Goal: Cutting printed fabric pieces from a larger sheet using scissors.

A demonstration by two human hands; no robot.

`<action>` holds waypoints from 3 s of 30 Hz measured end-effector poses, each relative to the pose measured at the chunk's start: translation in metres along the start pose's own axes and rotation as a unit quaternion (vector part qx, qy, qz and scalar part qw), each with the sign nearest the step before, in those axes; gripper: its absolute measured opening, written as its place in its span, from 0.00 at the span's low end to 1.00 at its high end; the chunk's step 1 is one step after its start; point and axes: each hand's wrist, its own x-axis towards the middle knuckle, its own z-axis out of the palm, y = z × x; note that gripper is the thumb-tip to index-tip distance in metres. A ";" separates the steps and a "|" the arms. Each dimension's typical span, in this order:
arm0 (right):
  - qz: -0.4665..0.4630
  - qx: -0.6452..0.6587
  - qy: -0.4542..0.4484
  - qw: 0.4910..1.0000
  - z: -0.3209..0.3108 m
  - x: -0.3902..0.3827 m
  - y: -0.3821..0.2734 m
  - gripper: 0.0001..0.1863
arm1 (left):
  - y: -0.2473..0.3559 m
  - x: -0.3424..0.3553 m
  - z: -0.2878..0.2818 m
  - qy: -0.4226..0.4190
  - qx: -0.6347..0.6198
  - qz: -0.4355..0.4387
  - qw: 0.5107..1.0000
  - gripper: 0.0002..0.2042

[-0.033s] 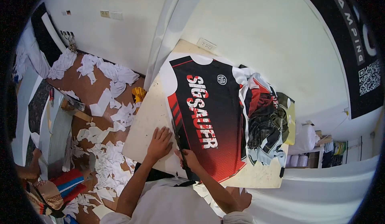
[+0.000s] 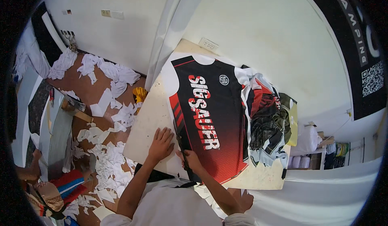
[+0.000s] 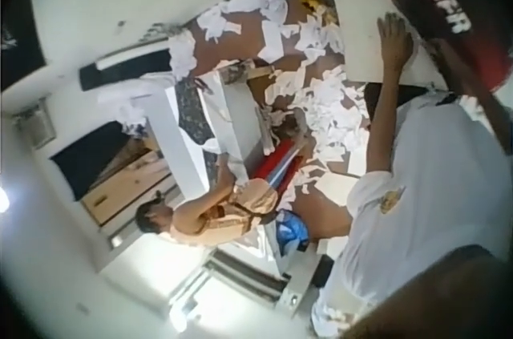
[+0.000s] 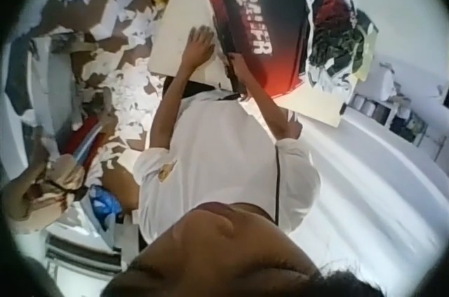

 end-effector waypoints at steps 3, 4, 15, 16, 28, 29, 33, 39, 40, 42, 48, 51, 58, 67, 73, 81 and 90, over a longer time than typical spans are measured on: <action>-0.012 -0.019 0.016 1.000 0.001 0.002 -0.003 0.22 | -0.001 0.001 0.001 0.008 0.009 0.007 1.000 0.24; -0.029 -0.017 0.011 0.999 0.001 0.002 -0.004 0.22 | -0.001 0.001 0.001 0.007 0.010 0.006 1.000 0.24; -0.022 -0.016 0.012 1.000 -0.003 0.020 -0.016 0.23 | -0.001 0.001 0.001 0.015 0.005 0.002 1.000 0.23; -0.035 -0.013 0.016 0.999 -0.004 0.020 -0.018 0.23 | -0.001 0.002 0.002 0.012 0.007 0.002 1.000 0.23; -0.065 0.019 -0.004 0.998 0.001 0.040 -0.022 0.26 | -0.001 0.001 0.006 0.015 0.008 0.007 1.000 0.22; -0.070 0.005 0.005 0.998 0.001 0.040 -0.023 0.25 | -0.001 0.000 0.006 0.001 0.003 -0.002 1.000 0.22; -0.045 0.022 0.005 0.999 0.000 0.043 -0.027 0.21 | -0.001 -0.001 0.007 0.020 0.005 0.003 1.000 0.22; -0.061 0.078 -0.017 0.995 0.000 0.058 -0.037 0.25 | -0.002 0.000 0.006 0.021 0.006 0.015 1.000 0.23; -0.081 0.081 -0.033 0.993 0.001 0.059 -0.038 0.25 | -0.002 0.000 0.006 0.022 0.005 0.013 1.000 0.22; -0.063 0.030 -0.012 0.998 0.001 0.059 -0.039 0.26 | -0.001 0.000 0.005 0.024 0.007 0.013 1.000 0.20; -0.077 -0.036 0.023 0.996 0.007 0.055 -0.039 0.26 | -0.001 -0.002 0.003 0.012 0.009 0.013 1.000 0.23; -0.098 -0.005 0.020 0.995 0.009 0.054 -0.039 0.27 | -0.002 -0.003 0.003 0.012 -0.004 0.012 1.000 0.24; -0.100 -0.039 0.044 0.993 0.012 0.049 -0.040 0.27 | -0.002 -0.005 0.003 0.011 -0.006 0.014 1.000 0.24; -0.112 -0.053 0.053 0.991 0.010 0.054 -0.040 0.27 | -0.001 -0.001 0.000 0.006 -0.012 0.010 1.000 0.24; -0.104 -0.036 0.062 0.992 0.012 0.057 -0.036 0.25 | -0.003 -0.002 0.002 0.001 -0.013 0.012 1.000 0.24; -0.095 -0.059 0.072 0.991 0.014 0.055 -0.042 0.25 | -0.001 0.002 -0.002 -0.001 -0.014 0.008 1.000 0.20; -0.122 -0.071 0.077 0.987 0.015 0.054 -0.038 0.26 | -0.001 0.000 -0.001 0.006 -0.011 0.015 1.000 0.22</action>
